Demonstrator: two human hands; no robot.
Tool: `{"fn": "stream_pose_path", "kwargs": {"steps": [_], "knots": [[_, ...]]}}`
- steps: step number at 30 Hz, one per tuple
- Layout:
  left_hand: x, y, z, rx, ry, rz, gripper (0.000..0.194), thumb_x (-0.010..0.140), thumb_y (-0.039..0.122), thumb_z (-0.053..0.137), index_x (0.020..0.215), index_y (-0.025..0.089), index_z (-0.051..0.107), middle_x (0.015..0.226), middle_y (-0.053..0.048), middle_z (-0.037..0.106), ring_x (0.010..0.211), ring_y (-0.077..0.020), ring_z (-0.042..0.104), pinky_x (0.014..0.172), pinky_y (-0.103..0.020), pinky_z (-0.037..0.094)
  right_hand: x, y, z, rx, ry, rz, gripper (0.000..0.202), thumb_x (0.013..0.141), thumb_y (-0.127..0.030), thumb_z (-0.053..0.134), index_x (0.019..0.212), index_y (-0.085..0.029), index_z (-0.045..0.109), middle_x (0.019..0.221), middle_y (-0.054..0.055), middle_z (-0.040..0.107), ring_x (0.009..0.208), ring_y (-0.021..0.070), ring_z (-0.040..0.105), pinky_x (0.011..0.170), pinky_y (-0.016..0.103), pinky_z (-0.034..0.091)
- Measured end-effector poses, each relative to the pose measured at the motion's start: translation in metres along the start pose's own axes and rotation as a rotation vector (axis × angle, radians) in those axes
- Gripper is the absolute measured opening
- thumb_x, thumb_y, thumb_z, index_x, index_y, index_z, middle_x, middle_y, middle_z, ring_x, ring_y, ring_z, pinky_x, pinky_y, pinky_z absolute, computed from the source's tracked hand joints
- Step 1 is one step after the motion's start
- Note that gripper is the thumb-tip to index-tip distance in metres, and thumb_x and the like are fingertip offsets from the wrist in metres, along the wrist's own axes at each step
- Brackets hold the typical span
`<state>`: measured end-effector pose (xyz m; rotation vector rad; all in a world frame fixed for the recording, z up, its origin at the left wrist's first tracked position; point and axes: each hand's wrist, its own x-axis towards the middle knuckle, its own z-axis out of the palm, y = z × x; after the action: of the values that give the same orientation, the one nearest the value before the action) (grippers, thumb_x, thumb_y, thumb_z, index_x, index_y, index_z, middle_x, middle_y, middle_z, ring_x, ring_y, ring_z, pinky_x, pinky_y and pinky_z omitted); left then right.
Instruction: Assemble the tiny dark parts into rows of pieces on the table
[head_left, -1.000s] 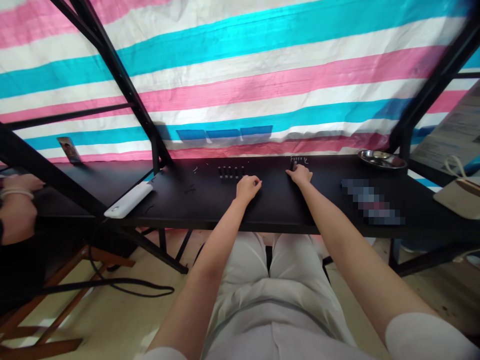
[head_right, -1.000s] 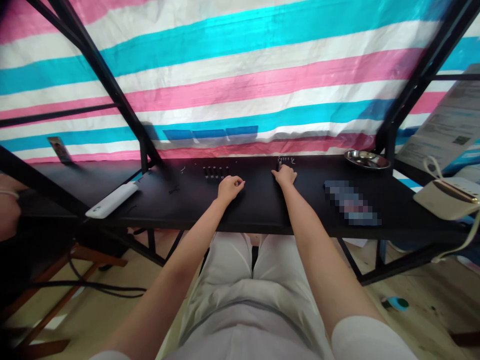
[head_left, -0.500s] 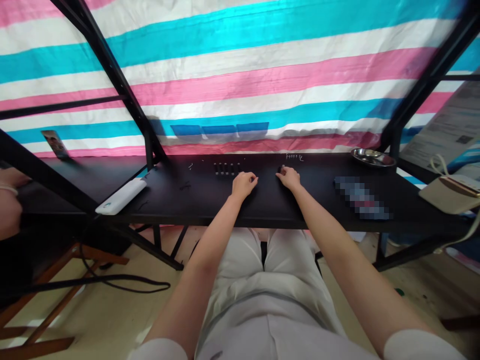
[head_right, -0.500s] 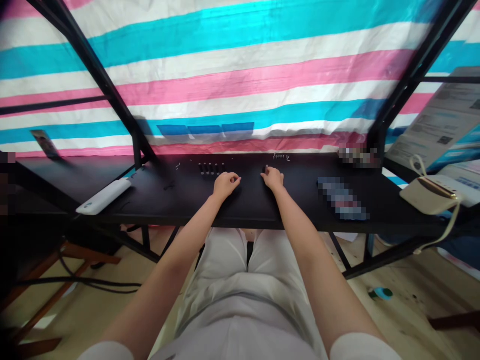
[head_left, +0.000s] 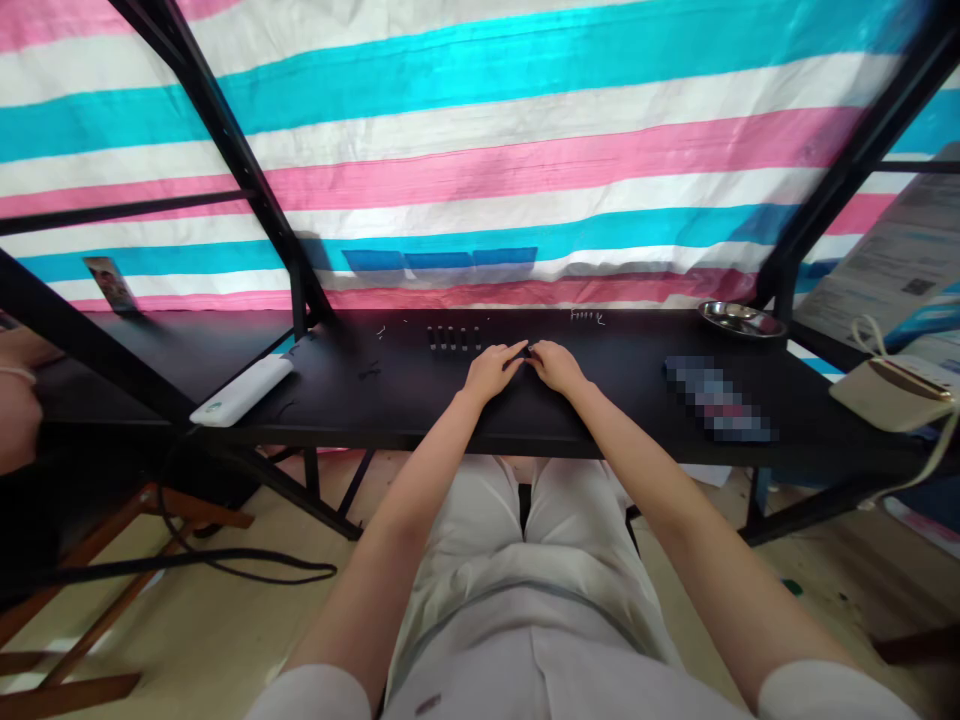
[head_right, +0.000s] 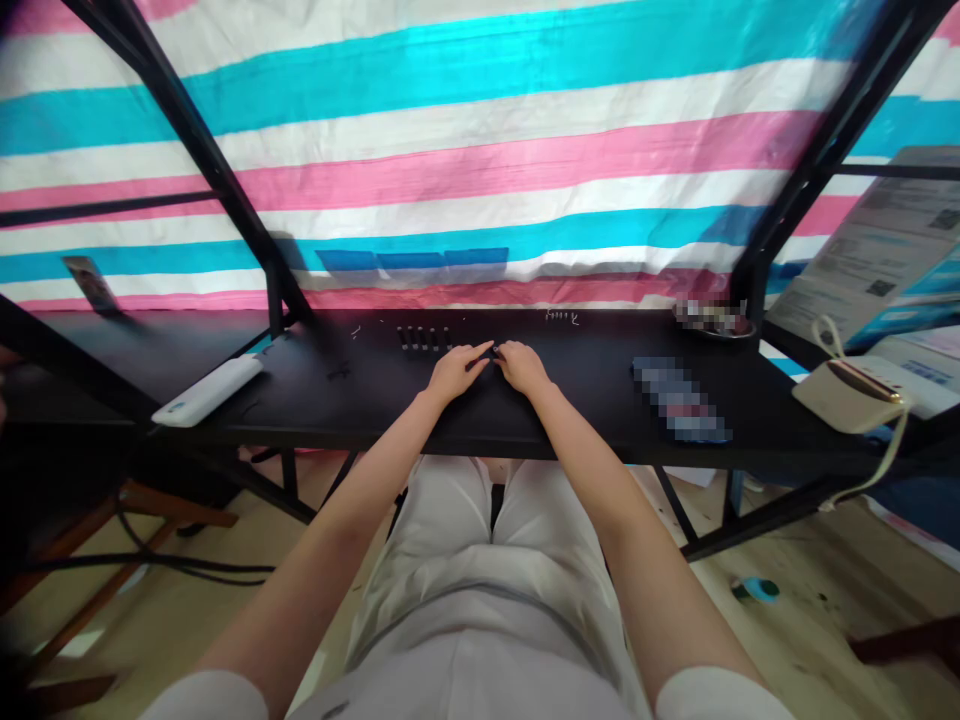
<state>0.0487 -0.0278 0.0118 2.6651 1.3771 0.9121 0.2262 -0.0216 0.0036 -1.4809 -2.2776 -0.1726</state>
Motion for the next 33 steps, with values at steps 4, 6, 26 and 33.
{"fn": "stream_pose_path", "kwargs": {"steps": [4,6,26,33], "knots": [[0.002,-0.002,0.002,-0.008,0.037,0.019,0.031,0.089,0.03,0.05,0.117,0.026,0.061,0.09,-0.003,0.063,0.09,-0.0157,0.056,0.076,-0.024,0.045,-0.001,-0.007,0.0,-0.009,0.018,-0.063,0.023,0.092,-0.027,0.044,0.097,-0.013,0.061,0.092,0.011,0.061,0.083,0.0196,0.054,0.073,0.029,0.038],[0.002,-0.002,0.003,-0.024,0.07,0.025,0.025,0.089,0.028,0.05,0.108,0.023,0.065,0.09,-0.003,0.064,0.09,-0.0157,0.057,0.077,-0.024,0.045,-0.002,-0.007,-0.001,0.004,0.029,-0.075,0.022,0.092,-0.028,0.044,0.095,-0.013,0.062,0.091,0.011,0.061,0.083,0.0192,0.054,0.073,0.029,0.038],[0.003,-0.003,0.0,-0.16,0.431,0.073,0.022,0.092,0.023,0.04,0.104,0.017,0.057,0.095,-0.008,0.063,0.092,-0.0172,0.057,0.083,-0.03,0.047,-0.005,-0.018,-0.008,-0.131,-0.104,0.112,0.033,0.097,-0.037,0.029,0.101,-0.016,0.055,0.098,0.012,0.065,0.088,0.0209,0.059,0.067,0.027,0.035],[0.003,-0.003,0.0,-0.178,0.446,0.09,0.023,0.093,0.028,0.04,0.103,0.017,0.058,0.094,-0.008,0.064,0.091,-0.0172,0.058,0.082,-0.03,0.048,-0.006,-0.018,-0.008,-0.156,-0.096,0.127,0.032,0.097,-0.036,0.03,0.1,-0.016,0.055,0.097,0.011,0.066,0.086,0.0209,0.06,0.065,0.027,0.034]]}}
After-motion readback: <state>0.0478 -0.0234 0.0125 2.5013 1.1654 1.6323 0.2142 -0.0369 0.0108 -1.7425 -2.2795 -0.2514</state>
